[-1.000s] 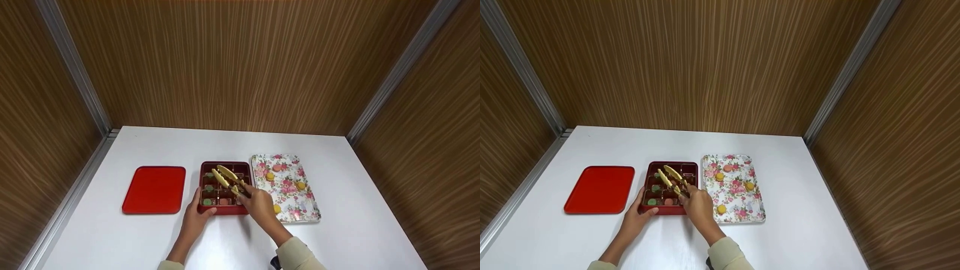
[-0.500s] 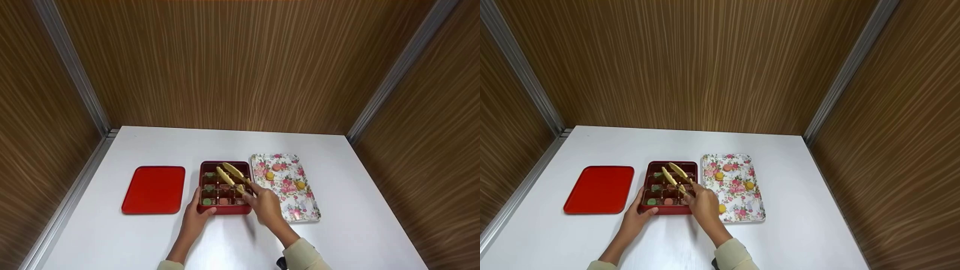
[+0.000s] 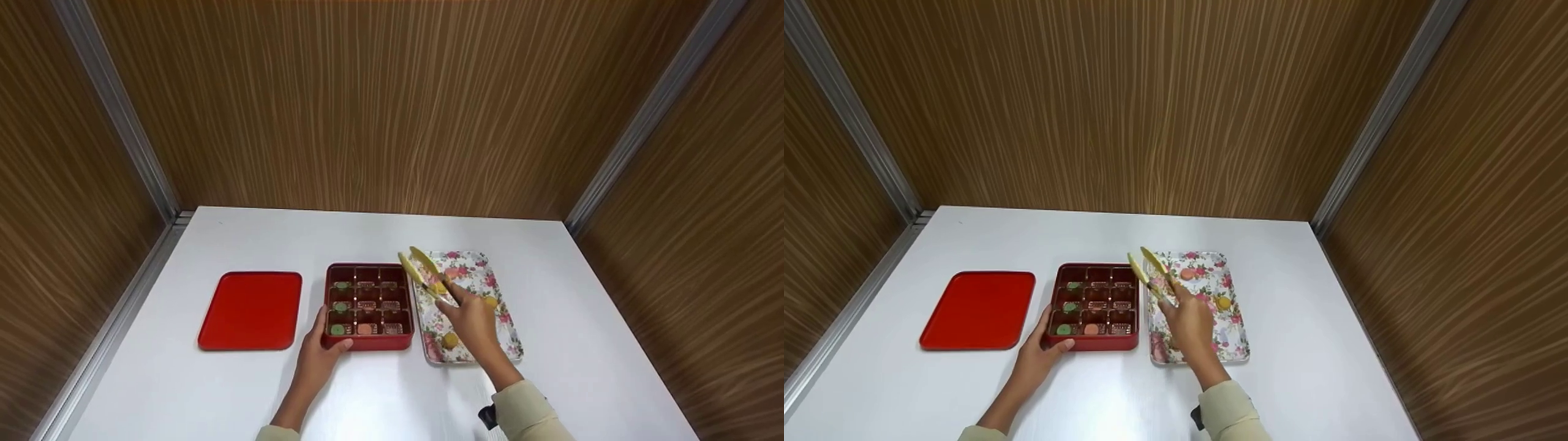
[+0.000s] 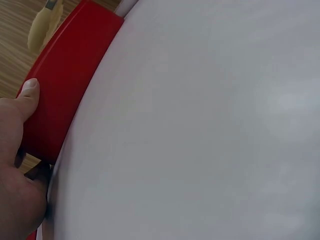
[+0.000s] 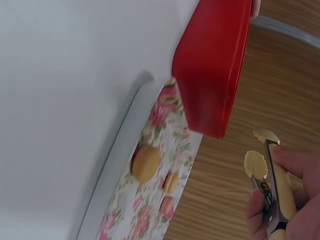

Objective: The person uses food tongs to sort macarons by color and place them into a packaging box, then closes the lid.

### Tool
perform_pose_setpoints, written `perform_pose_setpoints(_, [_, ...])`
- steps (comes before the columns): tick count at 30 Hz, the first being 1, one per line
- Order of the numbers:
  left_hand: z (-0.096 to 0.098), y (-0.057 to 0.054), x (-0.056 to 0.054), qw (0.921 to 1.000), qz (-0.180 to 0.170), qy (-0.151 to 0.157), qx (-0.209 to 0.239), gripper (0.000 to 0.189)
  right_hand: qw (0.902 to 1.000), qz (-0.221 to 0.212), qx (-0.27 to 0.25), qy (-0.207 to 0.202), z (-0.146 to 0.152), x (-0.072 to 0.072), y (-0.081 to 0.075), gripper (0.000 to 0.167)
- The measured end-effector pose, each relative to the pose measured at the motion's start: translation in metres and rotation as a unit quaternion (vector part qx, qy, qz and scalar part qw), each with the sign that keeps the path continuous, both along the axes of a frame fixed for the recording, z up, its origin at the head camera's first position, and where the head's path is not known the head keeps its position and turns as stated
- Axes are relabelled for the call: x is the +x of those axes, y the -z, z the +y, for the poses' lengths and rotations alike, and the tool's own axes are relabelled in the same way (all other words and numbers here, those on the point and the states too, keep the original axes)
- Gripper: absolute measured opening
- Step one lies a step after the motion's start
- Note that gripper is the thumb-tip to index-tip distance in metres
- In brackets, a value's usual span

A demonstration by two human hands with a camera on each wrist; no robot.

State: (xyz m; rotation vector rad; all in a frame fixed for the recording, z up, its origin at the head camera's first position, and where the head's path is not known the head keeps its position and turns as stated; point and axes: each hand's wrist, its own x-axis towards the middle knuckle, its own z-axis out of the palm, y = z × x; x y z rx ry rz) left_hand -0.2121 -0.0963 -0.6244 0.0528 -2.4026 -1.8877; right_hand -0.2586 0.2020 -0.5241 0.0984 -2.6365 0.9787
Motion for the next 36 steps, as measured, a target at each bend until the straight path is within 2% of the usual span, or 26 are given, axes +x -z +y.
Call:
perform_pose_setpoints(6, [-0.001,0.002,-0.001,0.9999,0.011,0.002,0.0,0.098,0.9991,-0.036,0.001,0.023,0.021,-0.01,0.006,0.053])
perform_pose_setpoints(12, [-0.001,0.002,-0.001,1.0,0.008,0.0,-0.002,0.099,0.9965,-0.058,0.009,0.059,0.04,-0.019,0.018,0.055])
perform_pose_setpoints(20, [-0.001,0.001,-0.001,1.0,-0.007,-0.002,0.003,0.098,0.9928,-0.093,0.001,0.076,0.055,-0.029,0.033,0.059])
perform_pose_setpoints(26, [-0.001,0.002,-0.002,1.0,-0.004,-0.002,0.004,0.098,0.9916,-0.105,0.005,0.076,0.06,-0.033,0.039,0.061])
perform_pose_setpoints(32, [-0.002,0.002,-0.002,1.0,-0.001,0.005,0.007,0.098,0.9891,-0.126,0.002,0.077,0.061,-0.031,0.043,0.061])
perform_pose_setpoints(36, [-0.003,0.002,-0.002,0.9999,0.003,0.006,0.01,0.098,0.9894,-0.124,0.015,0.074,0.06,-0.029,0.046,0.059])
